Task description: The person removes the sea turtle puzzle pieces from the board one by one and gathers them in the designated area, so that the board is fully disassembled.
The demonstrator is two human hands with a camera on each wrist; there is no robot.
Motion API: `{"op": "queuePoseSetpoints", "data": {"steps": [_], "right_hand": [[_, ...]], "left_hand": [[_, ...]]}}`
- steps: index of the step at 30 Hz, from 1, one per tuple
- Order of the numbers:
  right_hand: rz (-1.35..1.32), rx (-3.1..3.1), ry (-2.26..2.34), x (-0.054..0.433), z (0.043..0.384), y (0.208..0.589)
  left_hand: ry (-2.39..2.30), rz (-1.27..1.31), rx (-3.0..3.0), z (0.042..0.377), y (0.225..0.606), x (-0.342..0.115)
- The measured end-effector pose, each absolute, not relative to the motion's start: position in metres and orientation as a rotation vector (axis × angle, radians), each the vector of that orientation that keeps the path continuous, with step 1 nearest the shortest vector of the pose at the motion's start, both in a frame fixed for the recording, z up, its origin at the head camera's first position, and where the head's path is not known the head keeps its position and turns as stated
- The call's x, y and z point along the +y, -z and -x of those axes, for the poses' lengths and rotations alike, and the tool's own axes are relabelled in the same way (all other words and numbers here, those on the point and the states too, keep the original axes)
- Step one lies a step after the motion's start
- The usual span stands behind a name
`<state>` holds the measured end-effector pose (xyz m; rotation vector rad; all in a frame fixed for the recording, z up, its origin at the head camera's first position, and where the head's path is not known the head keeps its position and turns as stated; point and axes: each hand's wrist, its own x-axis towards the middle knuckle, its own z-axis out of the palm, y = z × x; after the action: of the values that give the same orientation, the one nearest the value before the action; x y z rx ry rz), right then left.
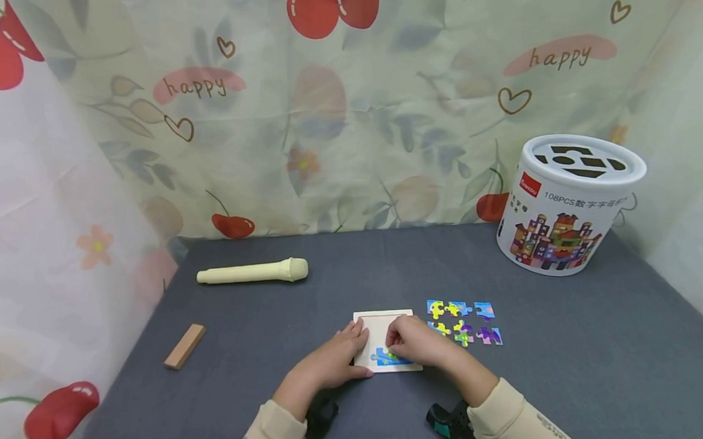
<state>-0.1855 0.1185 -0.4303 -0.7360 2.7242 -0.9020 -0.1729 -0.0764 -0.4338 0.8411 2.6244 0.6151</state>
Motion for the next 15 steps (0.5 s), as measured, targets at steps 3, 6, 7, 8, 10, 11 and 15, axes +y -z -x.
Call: {"op": "queuePoseSetpoints", "data": {"steps": [3, 6, 7, 8, 10, 11, 15], "right_hand": [[0.73, 2.756, 0.886, 0.1165, 0.1844, 0.4313], [0.708, 2.78, 0.871, 0.1142, 0.1831, 0.4317], [0.697, 2.785, 0.867, 0.1135, 0.1827, 0.4316], [0.685, 2.787, 0.865, 0.1129, 0.1824, 0.4315], [0.656, 2.783, 0.867, 0.112, 0.182, 0.4316], [0.649, 2.784, 0.865, 0.1117, 0.182, 0.4318], [0.62, 2.777, 0.868, 0.1113, 0.1823, 0.4319]], "left_hand": [[-0.602, -0.828, 2.627, 0.1729, 0.4336, -0.0758], [-0.603, -0.817, 2.623, 0.173, 0.4336, -0.0753], [-0.602, -0.813, 2.622, 0.1729, 0.4335, -0.0752], [-0.602, -0.809, 2.621, 0.1729, 0.4335, -0.0751], [-0.602, -0.801, 2.618, 0.1727, 0.4336, -0.0749], [-0.6, -0.798, 2.618, 0.1727, 0.4337, -0.0748], [-0.599, -0.797, 2.618, 0.1727, 0.4337, -0.075]]}}
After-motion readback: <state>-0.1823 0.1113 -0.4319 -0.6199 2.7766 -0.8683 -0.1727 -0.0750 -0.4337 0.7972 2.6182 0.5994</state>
